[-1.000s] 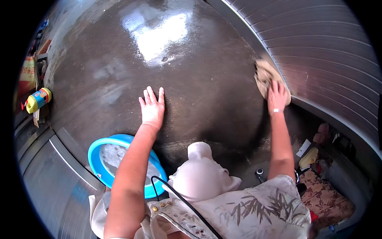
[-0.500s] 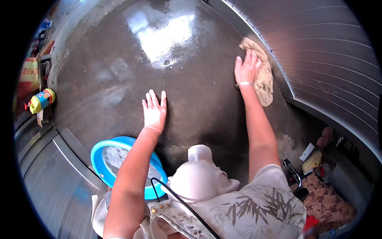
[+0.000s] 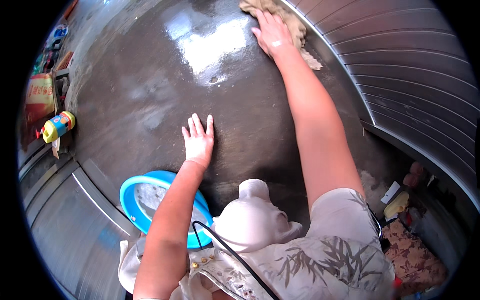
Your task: The person wipes a metal door frame and the floor by hand using a cloth, then rinses and wrings the cloth in a basin of soapy water.
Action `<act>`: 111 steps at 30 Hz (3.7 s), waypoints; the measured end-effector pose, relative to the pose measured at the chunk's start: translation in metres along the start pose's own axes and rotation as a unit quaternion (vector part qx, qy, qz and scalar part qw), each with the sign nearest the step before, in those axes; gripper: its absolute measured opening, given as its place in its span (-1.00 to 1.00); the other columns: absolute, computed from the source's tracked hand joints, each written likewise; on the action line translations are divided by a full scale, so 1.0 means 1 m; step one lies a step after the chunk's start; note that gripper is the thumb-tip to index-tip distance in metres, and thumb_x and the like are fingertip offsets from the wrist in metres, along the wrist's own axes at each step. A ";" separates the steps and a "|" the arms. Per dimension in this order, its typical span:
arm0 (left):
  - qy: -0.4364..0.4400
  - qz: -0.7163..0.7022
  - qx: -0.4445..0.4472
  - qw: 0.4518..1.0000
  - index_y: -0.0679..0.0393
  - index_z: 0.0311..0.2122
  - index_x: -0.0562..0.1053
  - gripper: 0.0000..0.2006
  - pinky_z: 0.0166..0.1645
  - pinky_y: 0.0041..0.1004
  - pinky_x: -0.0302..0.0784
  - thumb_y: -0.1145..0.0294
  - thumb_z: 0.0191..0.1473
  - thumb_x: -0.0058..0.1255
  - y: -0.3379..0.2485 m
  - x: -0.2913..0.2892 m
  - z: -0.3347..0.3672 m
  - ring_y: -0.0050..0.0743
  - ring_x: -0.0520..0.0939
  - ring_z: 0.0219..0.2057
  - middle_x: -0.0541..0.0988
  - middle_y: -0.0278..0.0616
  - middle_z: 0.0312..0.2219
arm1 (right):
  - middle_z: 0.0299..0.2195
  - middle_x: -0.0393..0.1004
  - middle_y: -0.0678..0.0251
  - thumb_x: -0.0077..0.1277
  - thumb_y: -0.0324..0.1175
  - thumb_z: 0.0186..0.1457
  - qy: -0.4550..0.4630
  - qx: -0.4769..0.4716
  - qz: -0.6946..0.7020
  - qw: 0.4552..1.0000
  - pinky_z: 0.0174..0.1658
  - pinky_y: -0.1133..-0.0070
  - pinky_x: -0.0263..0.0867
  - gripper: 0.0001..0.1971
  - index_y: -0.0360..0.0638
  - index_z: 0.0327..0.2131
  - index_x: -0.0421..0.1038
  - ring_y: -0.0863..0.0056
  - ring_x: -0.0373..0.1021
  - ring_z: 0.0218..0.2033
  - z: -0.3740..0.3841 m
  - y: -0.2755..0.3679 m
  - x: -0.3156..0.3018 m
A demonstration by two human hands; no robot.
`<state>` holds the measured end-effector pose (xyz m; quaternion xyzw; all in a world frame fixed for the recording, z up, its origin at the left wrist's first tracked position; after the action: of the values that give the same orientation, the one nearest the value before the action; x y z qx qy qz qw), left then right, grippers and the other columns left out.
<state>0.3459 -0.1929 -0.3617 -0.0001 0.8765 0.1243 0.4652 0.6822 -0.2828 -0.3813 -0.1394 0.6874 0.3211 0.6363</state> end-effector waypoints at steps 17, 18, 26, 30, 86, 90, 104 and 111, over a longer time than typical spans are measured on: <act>-0.062 -0.064 -0.004 0.996 0.02 0.25 0.05 -0.15 0.19 0.04 0.11 0.43 -0.19 0.16 0.000 0.005 0.001 0.13 0.13 0.20 0.06 0.26 0.18 | -0.03 0.31 0.00 -0.13 0.08 0.07 -0.140 0.423 -0.158 0.881 0.13 0.26 -0.04 -0.34 -0.38 -0.01 0.25 0.11 0.18 0.06 -0.296 -0.133 -0.015; -0.037 -0.073 0.001 0.997 0.02 0.25 0.06 -0.25 0.19 0.04 0.11 0.45 -0.10 0.05 0.000 -0.004 0.001 0.15 0.13 0.20 0.07 0.27 0.17 | -0.05 0.32 0.00 -0.10 0.10 0.04 -0.170 0.396 -0.170 0.886 0.12 0.25 -0.03 -0.33 -0.38 -0.02 0.26 0.10 0.18 0.05 -0.269 -0.117 -0.008; -0.065 -0.050 0.005 0.997 0.07 0.21 0.16 -0.48 0.16 0.11 0.14 0.43 0.08 -0.22 0.000 -0.002 0.001 0.23 0.20 0.16 0.15 0.35 0.13 | 0.03 0.27 0.10 -0.09 0.05 0.01 -0.116 0.148 0.100 0.977 0.14 0.33 -0.03 -0.39 -0.22 0.01 0.27 0.12 0.12 0.00 -0.005 0.018 0.026; -0.081 -0.043 0.022 0.996 0.07 0.20 0.17 -0.50 0.13 0.13 0.16 0.43 0.09 -0.24 -0.004 0.000 0.001 0.24 0.22 0.14 0.16 0.35 0.11 | 0.05 0.27 0.22 -0.20 0.08 0.09 0.024 0.029 0.045 0.998 0.12 0.46 -0.01 -0.40 -0.12 0.09 0.22 0.36 0.17 0.02 0.046 0.078 0.036; 0.028 -0.889 -0.448 0.093 0.24 -0.14 0.36 -0.63 0.02 -0.18 0.47 0.63 -0.14 0.08 0.079 0.233 -0.443 -0.17 0.53 -0.13 0.50 -0.11 -0.21 | 0.01 0.27 -0.11 0.28 -0.05 -0.20 0.295 0.119 0.554 0.769 0.04 0.29 0.25 -0.03 -0.30 0.18 -0.07 0.10 0.32 -0.02 -0.411 0.241 0.014; 0.050 -0.884 -0.447 0.128 0.15 -0.29 0.39 -0.70 -0.35 -0.48 0.53 0.66 -0.21 0.14 0.076 0.251 -0.445 -0.38 0.58 -0.39 0.52 -0.26 -0.43 | -0.07 0.37 0.08 0.20 -0.35 -0.22 0.358 0.010 0.599 0.716 -0.08 0.51 0.33 -0.15 -0.22 0.17 -0.02 0.38 0.37 -0.09 -0.447 0.264 0.068; -0.068 -0.893 -0.362 0.258 0.16 -0.21 0.32 -0.64 -0.39 -0.54 0.46 0.66 -0.17 0.09 0.148 0.169 -0.312 -0.50 0.51 -0.40 0.45 -0.31 -0.43 | -0.29 0.46 0.29 0.03 -0.57 -0.25 0.303 0.129 0.669 0.666 -0.18 0.55 0.35 -0.53 -0.35 -0.13 0.33 0.52 0.40 -0.27 -0.293 0.252 -0.001; -0.113 -0.895 -0.276 0.330 0.23 -0.15 0.30 -0.60 -0.19 -0.45 0.51 0.64 -0.16 0.09 0.222 0.112 -0.164 -0.37 0.51 -0.28 0.45 -0.21 -0.32 | -0.43 0.42 0.33 0.03 -0.54 -0.24 0.222 0.136 0.676 0.690 -0.32 0.57 0.34 -0.72 -0.32 -0.32 0.36 0.53 0.38 -0.43 -0.178 0.220 0.001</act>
<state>0.1233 -0.0006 -0.3168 -0.8992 0.2026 -0.1334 0.3641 0.4101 -0.2269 -0.3273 0.3834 0.7532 0.5271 0.0884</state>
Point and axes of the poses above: each hand's wrist, its own z-axis towards the middle knuckle, its own x-axis out of the palm, y = z × x, the point moved 2 cm from there along z, towards the middle knuckle
